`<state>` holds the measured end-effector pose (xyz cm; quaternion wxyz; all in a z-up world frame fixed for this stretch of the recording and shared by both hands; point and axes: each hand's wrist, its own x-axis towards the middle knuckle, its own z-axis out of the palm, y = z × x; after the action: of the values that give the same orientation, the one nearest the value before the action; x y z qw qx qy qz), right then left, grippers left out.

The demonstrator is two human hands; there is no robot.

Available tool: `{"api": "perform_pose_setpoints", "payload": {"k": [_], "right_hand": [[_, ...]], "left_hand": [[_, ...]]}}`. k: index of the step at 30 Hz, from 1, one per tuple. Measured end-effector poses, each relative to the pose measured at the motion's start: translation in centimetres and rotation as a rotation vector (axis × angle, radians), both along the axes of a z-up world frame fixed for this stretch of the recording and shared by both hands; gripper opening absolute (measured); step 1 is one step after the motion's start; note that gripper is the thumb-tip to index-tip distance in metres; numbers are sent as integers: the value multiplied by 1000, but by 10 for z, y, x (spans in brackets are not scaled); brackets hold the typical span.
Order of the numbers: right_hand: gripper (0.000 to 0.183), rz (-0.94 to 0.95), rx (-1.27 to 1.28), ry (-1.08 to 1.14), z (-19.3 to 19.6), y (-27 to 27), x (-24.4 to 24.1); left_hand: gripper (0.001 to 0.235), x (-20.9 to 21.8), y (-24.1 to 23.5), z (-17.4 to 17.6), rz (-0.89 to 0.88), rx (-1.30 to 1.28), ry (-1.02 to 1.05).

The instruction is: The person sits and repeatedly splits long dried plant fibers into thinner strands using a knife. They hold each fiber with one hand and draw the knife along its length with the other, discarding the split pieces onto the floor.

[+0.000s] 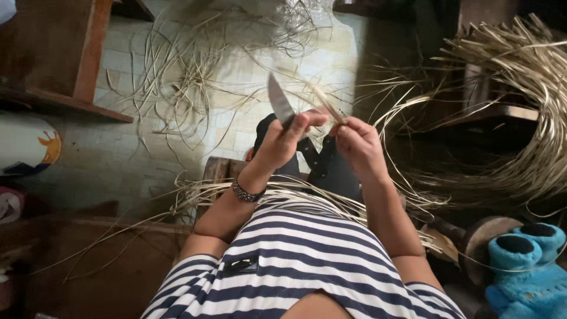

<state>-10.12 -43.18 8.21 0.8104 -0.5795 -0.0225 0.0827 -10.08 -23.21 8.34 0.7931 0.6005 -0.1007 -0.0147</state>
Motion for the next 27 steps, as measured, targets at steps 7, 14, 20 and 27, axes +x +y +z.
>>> {"api": "perform_pose_setpoints", "payload": {"k": [7, 14, 20, 27], "right_hand": [[22, 114, -43, -65, 27, 16, -7], [21, -86, -1195, -162, 4, -2, -6], [19, 146, -1319, -329, -1, 19, -25], [12, 201, -1333, -466, 9, 16, -39]], "left_hand": [[54, -11, -2, 38, -26, 61, -26], [38, -7, 6, 22, 330, 972, -645], [44, -7, -3, 4, 358, 1028, -751], [47, -5, 1, -4, 325, 975, -720]]}}
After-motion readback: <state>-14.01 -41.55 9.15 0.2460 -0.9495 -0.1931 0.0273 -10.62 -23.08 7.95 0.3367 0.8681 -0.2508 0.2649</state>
